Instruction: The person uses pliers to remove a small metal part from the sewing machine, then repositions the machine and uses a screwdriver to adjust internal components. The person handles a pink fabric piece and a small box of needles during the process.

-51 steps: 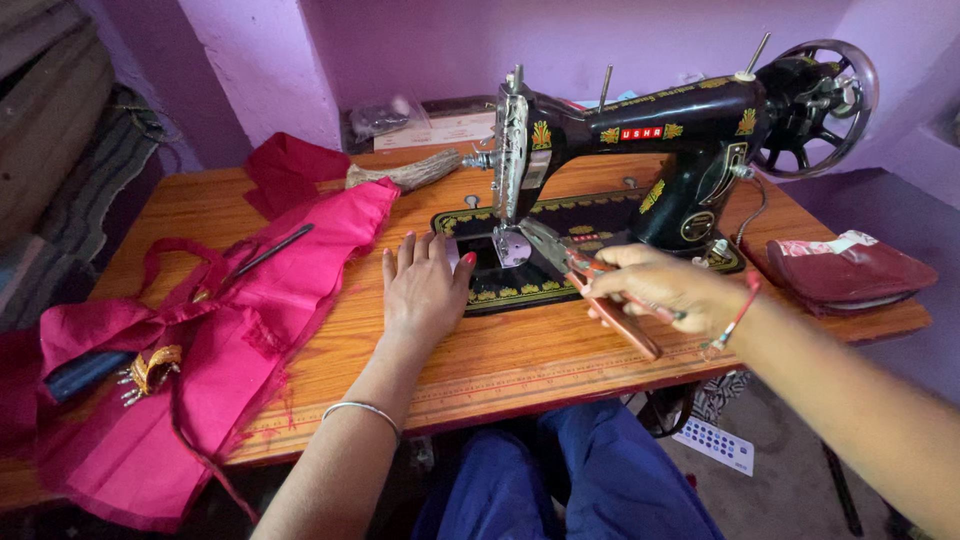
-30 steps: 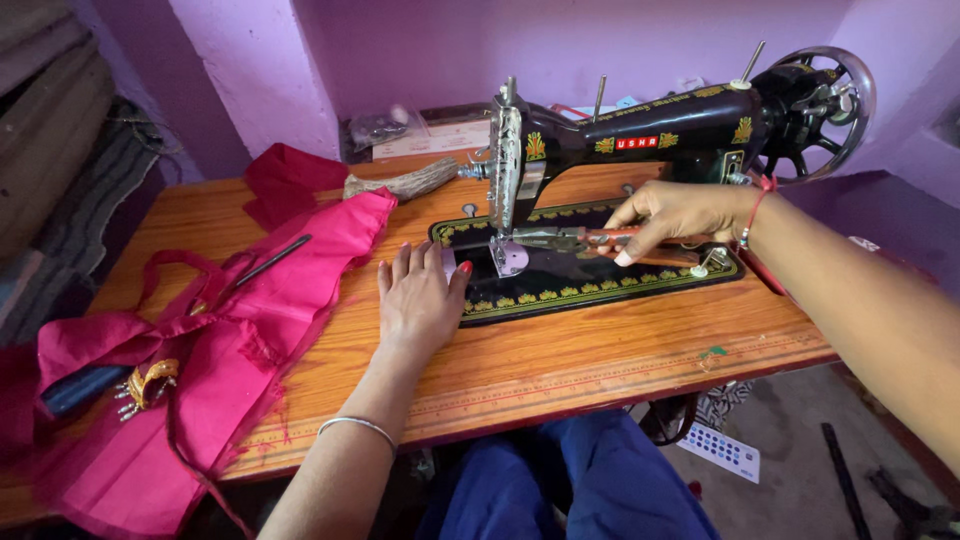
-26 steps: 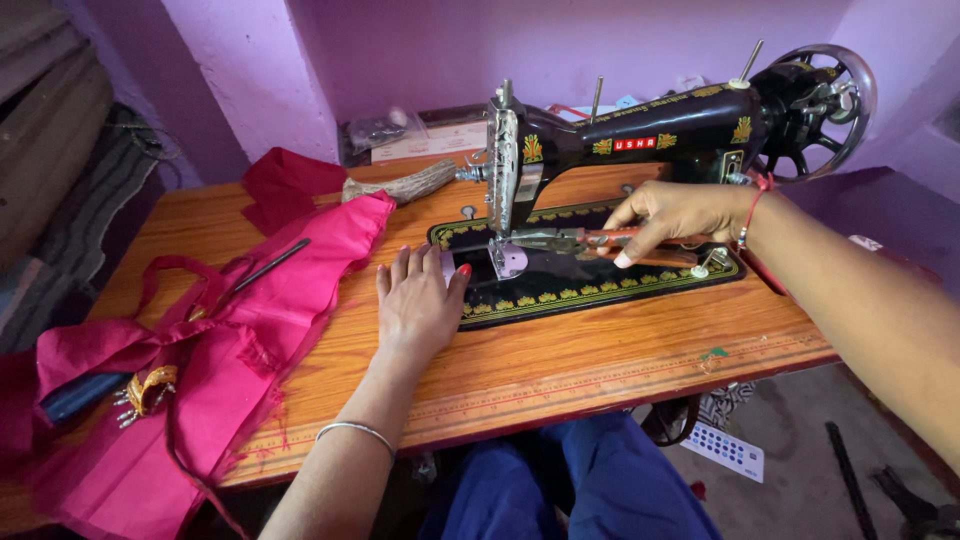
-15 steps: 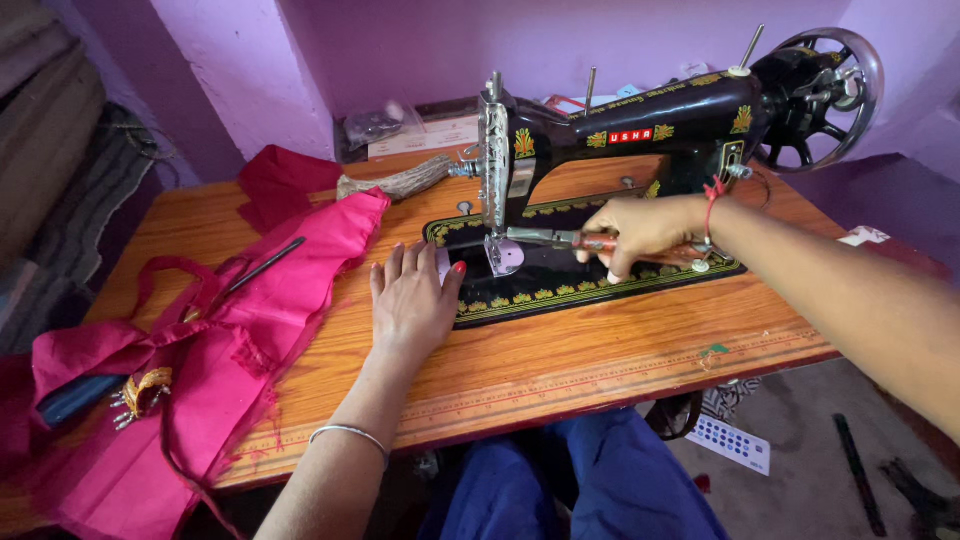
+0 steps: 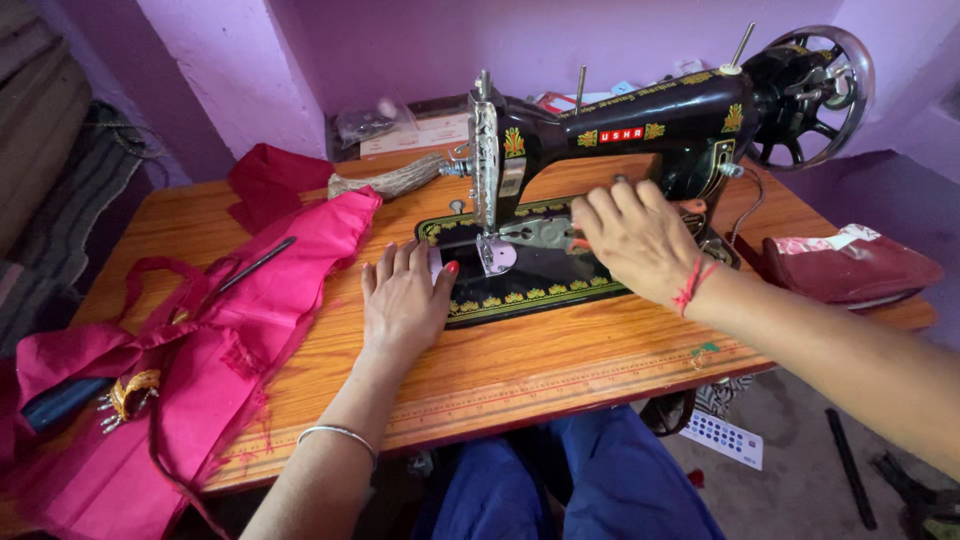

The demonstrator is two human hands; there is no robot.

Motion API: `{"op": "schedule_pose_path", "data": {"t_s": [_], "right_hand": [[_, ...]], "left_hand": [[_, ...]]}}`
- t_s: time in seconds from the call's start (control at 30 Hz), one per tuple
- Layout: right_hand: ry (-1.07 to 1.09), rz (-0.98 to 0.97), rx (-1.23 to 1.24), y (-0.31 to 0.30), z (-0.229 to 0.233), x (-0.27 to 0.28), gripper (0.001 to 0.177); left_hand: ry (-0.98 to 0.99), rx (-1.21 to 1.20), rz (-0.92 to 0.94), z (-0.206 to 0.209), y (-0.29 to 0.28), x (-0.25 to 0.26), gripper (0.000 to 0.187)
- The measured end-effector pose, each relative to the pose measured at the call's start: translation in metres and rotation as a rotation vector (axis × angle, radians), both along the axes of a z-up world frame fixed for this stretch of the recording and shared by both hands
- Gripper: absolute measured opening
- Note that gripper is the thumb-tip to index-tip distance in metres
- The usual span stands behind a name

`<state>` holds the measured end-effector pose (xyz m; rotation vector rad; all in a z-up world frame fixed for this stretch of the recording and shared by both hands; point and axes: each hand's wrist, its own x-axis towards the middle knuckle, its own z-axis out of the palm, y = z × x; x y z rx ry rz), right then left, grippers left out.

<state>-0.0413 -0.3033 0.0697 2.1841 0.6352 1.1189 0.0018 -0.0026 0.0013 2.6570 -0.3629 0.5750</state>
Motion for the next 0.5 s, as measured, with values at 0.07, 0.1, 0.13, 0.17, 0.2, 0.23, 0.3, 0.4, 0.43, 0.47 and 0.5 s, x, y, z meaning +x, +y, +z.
{"op": "schedule_pose_path", "data": {"t_s": [0.07, 0.1, 0.13, 0.17, 0.2, 0.23, 0.3, 0.4, 0.43, 0.47, 0.5], "right_hand": [[0.162, 0.001, 0.223, 0.002, -0.002, -0.008, 0.038], [0.241, 0.002, 0.334, 0.003, -0.002, -0.011, 0.043], [0.276, 0.004, 0.372, 0.003, -0.002, -0.013, 0.045], [0.311, 0.006, 0.410, 0.003, -0.001, -0.014, 0.047], [0.347, 0.008, 0.448, 0.003, -0.001, -0.016, 0.049], [0.319, -0.034, 0.381, 0.003, -0.001, -0.016, 0.046], [0.260, -0.117, 0.247, 0.001, 0.002, -0.017, 0.040], [0.123, 0.010, 0.078, -0.014, 0.006, -0.023, 0.025], [0.138, 0.022, 0.131, -0.017, 0.004, -0.025, 0.023], [0.152, 0.032, 0.183, -0.020, 0.003, -0.028, 0.021], [0.165, 0.042, 0.235, -0.023, 0.003, -0.029, 0.020]], "left_hand": [[-0.006, 0.004, 0.001, 0.000, 0.001, 0.001, 0.066], [-0.010, 0.005, 0.002, -0.001, 0.001, 0.001, 0.066], [-0.012, 0.004, 0.001, -0.001, 0.001, 0.001, 0.065], [-0.015, 0.004, -0.001, -0.001, 0.000, 0.001, 0.065], [-0.017, 0.003, -0.002, -0.002, 0.000, 0.001, 0.065], [-0.020, 0.002, 0.001, -0.003, 0.000, 0.001, 0.064], [-0.026, 0.002, 0.008, -0.003, 0.000, 0.001, 0.064], [-0.020, 0.000, 0.005, -0.001, 0.000, 0.000, 0.063], [-0.058, -0.021, -0.009, -0.001, 0.000, -0.001, 0.059], [-0.097, -0.044, -0.024, 0.000, 0.000, 0.000, 0.056], [-0.137, -0.067, -0.039, 0.002, 0.001, 0.000, 0.052]]}}
